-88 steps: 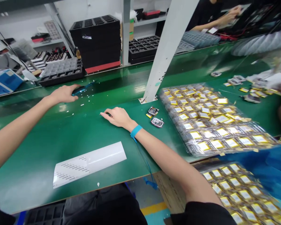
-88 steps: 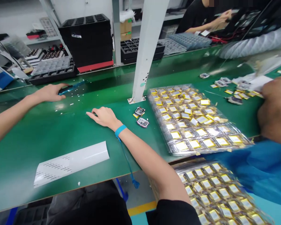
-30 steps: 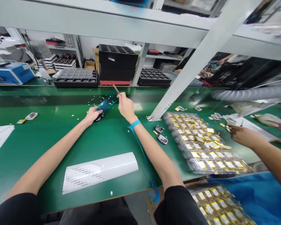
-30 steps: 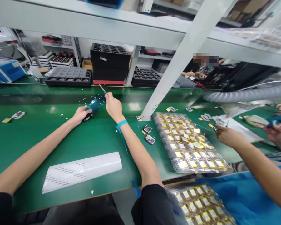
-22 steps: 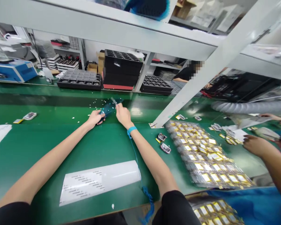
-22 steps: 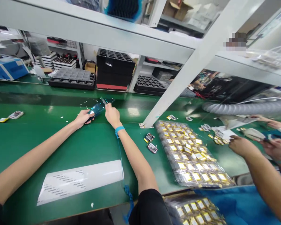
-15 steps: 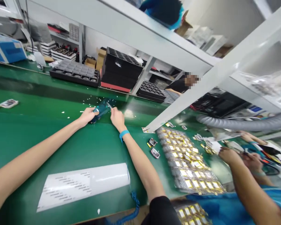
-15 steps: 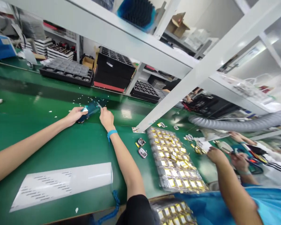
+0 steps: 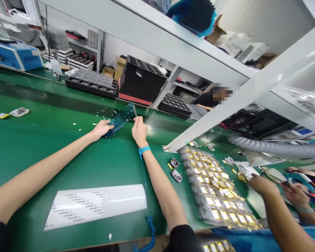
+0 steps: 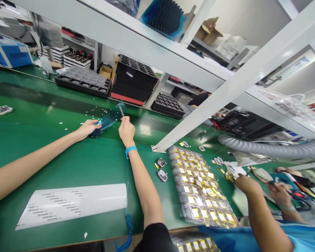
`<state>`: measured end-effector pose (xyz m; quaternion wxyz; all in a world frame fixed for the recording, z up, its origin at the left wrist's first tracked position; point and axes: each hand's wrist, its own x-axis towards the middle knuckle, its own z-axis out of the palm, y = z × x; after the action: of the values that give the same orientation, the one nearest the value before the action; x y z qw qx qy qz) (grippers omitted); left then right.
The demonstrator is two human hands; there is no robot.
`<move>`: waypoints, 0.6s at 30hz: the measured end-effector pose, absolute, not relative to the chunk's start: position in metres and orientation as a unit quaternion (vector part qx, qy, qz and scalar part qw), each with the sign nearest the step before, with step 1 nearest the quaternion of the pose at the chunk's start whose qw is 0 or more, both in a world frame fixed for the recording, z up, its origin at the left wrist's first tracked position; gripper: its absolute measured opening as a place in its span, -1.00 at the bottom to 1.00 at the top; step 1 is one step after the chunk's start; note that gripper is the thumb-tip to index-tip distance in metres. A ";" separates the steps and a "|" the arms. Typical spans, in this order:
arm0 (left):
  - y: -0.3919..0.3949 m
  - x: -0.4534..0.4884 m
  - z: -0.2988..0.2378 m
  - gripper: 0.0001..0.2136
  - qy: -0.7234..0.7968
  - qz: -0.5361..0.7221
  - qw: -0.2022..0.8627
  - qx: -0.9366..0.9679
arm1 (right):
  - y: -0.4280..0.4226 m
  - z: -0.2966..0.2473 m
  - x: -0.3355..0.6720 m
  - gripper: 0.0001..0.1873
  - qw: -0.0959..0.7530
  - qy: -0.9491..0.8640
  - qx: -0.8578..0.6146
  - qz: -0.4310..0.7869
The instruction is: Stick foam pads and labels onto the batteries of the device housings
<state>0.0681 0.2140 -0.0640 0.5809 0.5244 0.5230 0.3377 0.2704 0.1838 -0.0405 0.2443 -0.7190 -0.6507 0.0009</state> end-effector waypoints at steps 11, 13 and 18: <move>0.210 0.068 -0.062 -0.72 0.511 0.337 0.571 0.546 | 0.181 -0.038 0.264 -0.66 0.245 -0.671 -0.699 0.002; 0.210 0.068 -0.063 -0.72 0.509 0.341 0.568 0.549 | 0.181 -0.037 0.263 -0.60 0.261 -0.670 -0.695 -0.003; 0.210 0.069 -0.062 -0.74 0.508 0.353 0.556 0.555 | 0.183 -0.040 0.265 -0.66 0.258 -0.660 -0.705 0.009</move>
<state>0.0685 0.2095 -0.0615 0.5563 0.5547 0.5082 0.3530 0.2650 0.1829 -0.0404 0.2577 -0.7054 -0.6602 0.0094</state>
